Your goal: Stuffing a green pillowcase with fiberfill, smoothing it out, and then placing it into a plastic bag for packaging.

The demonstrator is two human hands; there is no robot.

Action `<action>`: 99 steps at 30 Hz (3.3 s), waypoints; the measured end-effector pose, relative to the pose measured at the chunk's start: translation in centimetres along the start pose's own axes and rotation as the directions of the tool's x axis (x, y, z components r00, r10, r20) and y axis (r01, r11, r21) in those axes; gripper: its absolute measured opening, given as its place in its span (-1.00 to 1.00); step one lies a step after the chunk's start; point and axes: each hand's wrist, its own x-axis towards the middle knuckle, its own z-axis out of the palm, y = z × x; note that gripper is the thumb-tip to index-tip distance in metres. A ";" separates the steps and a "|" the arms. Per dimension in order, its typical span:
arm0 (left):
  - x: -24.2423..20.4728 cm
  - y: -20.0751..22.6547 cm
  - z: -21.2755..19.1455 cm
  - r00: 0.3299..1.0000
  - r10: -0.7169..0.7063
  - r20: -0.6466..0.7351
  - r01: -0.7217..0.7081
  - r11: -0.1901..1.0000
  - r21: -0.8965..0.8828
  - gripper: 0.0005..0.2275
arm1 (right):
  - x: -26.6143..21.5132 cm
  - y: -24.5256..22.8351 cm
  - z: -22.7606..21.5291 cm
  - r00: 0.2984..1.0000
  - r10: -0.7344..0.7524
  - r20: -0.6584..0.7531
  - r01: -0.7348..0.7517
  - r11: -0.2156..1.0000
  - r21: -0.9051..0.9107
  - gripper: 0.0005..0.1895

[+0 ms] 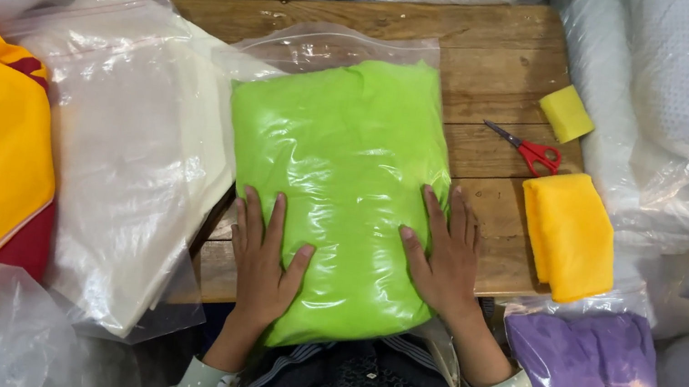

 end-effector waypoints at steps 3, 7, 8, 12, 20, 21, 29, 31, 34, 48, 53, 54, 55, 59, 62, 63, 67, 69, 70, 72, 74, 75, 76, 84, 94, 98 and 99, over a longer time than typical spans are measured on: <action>0.5 0.7 0.2 0.994 0.006 -0.110 -0.008 1.000 -0.012 -0.31 | 0.1 -2.1 -1.1 1.000 0.016 -0.021 -0.016 0.999 -0.036 -0.26; 3.4 5.0 -1.5 0.990 0.138 0.026 -0.140 0.976 0.165 -0.43 | 1.1 -8.3 -3.9 0.976 -0.207 0.070 0.217 0.955 -0.203 -0.40; 4.9 6.2 -2.0 0.972 0.199 0.125 -0.223 0.947 0.231 -0.46 | 2.1 -10.2 -4.7 0.953 -0.270 0.138 0.289 0.946 -0.149 -0.40; 11.8 5.7 -1.4 0.975 0.159 0.156 -0.212 0.877 0.430 -0.49 | 9.6 -9.6 -1.0 0.934 -0.343 0.103 0.357 0.914 -0.194 -0.39; 14.8 1.3 -0.3 0.998 0.065 -0.017 -0.054 0.926 0.373 -0.35 | 13.0 -7.5 1.6 0.950 -0.266 0.162 0.300 0.920 -0.251 -0.38; 14.4 1.4 -0.3 0.998 0.064 -0.010 -0.056 0.927 0.371 -0.35 | 12.7 -7.3 1.6 0.952 -0.259 0.164 0.294 0.922 -0.250 -0.38; 14.5 -0.5 -1.5 0.982 -0.189 -0.024 0.189 0.943 0.273 -0.33 | 12.9 -3.4 0.3 0.959 -0.207 0.194 0.241 0.956 -0.166 -0.33; 14.2 -0.5 -1.9 0.984 -0.179 -0.007 0.176 0.958 0.228 -0.33 | 12.1 -1.7 -0.2 0.967 -0.168 0.192 0.192 0.975 -0.110 -0.32; 14.1 -0.5 -2.2 0.989 -0.144 0.014 0.141 0.979 0.148 -0.33 | 11.2 0.5 -0.3 0.978 -0.118 0.174 0.123 0.992 -0.016 -0.32; 7.2 -0.8 -3.6 0.984 -0.174 -0.046 0.173 0.985 -0.019 -0.31 | 3.8 -0.5 -3.2 0.963 0.100 0.252 -0.237 0.760 0.605 0.02; 5.5 4.9 -3.6 0.933 -0.347 -0.096 0.320 0.921 -0.223 -0.32 | 2.6 0.5 -1.9 0.657 0.307 0.688 -0.721 0.522 0.456 0.25; 5.4 4.6 -3.5 0.936 -0.340 -0.086 0.316 0.924 -0.216 -0.32 | 2.2 1.4 -1.3 0.656 0.312 0.687 -0.726 0.511 0.461 0.25; 5.3 4.4 -3.2 0.956 -0.261 -0.132 0.224 0.944 -0.243 -0.35 | 1.9 2.3 -0.6 0.739 0.198 0.643 -0.651 0.452 0.610 0.20; 5.0 7.8 -4.1 0.955 -0.270 -0.119 0.220 0.920 -0.325 -0.39 | 0.1 3.3 -1.5 0.901 -0.106 0.421 -0.396 0.192 0.898 0.15; 4.2 8.5 -3.8 0.982 -0.129 -0.139 0.090 0.962 -0.257 -0.36 | -1.8 3.0 -3.5 0.982 -0.128 0.142 -0.110 0.231 0.967 0.02; 4.2 8.4 -3.7 0.986 -0.122 -0.116 0.090 0.964 -0.252 -0.36 | -2.3 3.4 -3.8 0.984 -0.106 0.140 -0.114 0.223 0.968 0.02; 2.6 10.7 -4.1 0.945 0.306 -0.120 -0.326 0.915 -0.236 -0.28 | -5.4 5.4 -5.2 0.994 -0.106 -0.008 0.018 0.095 0.995 -0.22; 2.0 12.9 -4.0 0.948 0.309 -0.076 -0.318 0.903 -0.289 -0.26 | -6.8 7.9 -6.1 0.993 -0.081 -0.090 0.090 -0.003 0.996 -0.30; 1.8 13.8 -3.7 0.928 0.370 -0.039 -0.360 0.866 -0.346 -0.25 | -7.4 9.7 -6.5 0.945 -0.137 -0.299 0.318 0.158 0.935 -0.41; 1.6 14.9 -2.6 0.901 0.433 0.004 -0.394 0.824 -0.407 -0.23 | -9.4 13.8 -8.3 0.852 -0.209 -0.480 0.523 0.302 0.797 -0.49; 1.6 15.4 -0.7 0.766 0.636 0.093 -0.598 0.758 -0.260 -0.26 | -12.2 18.5 -11.4 0.819 -0.240 -0.521 0.557 0.548 0.624 -0.90; 0.8 16.2 0.3 0.760 0.642 0.101 -0.602 0.754 -0.264 -0.26 | -14.0 19.7 -12.7 0.819 -0.230 -0.526 0.555 0.552 0.623 -0.90; 0.0 17.0 1.3 0.691 0.684 0.232 -0.590 0.720 -0.366 -0.21 | -15.7 21.0 -14.2 0.863 -0.186 -0.470 0.479 0.596 0.645 -0.88; -3.1 22.0 10.6 0.198 0.836 0.511 -0.492 0.536 -0.686 -0.21 | -35.3 48.1 -15.3 0.936 -0.018 -0.351 0.109 0.965 0.240 -0.92; -2.2 22.6 25.0 -0.115 0.789 0.603 -0.046 0.602 -0.797 -0.28 | -34.0 44.7 -19.2 0.704 0.710 0.030 -0.594 0.565 0.573 -0.70; -1.2 19.9 27.3 -0.160 0.643 0.748 -0.180 0.727 -0.663 -0.38 | -25.6 36.3 -18.5 0.459 0.845 0.274 -0.874 0.374 0.310 -0.64; -0.9 19.8 25.6 -0.160 0.642 0.750 -0.179 0.728 -0.662 -0.38 | -24.2 35.4 -16.9 0.459 0.845 0.276 -0.874 0.374 0.310 -0.64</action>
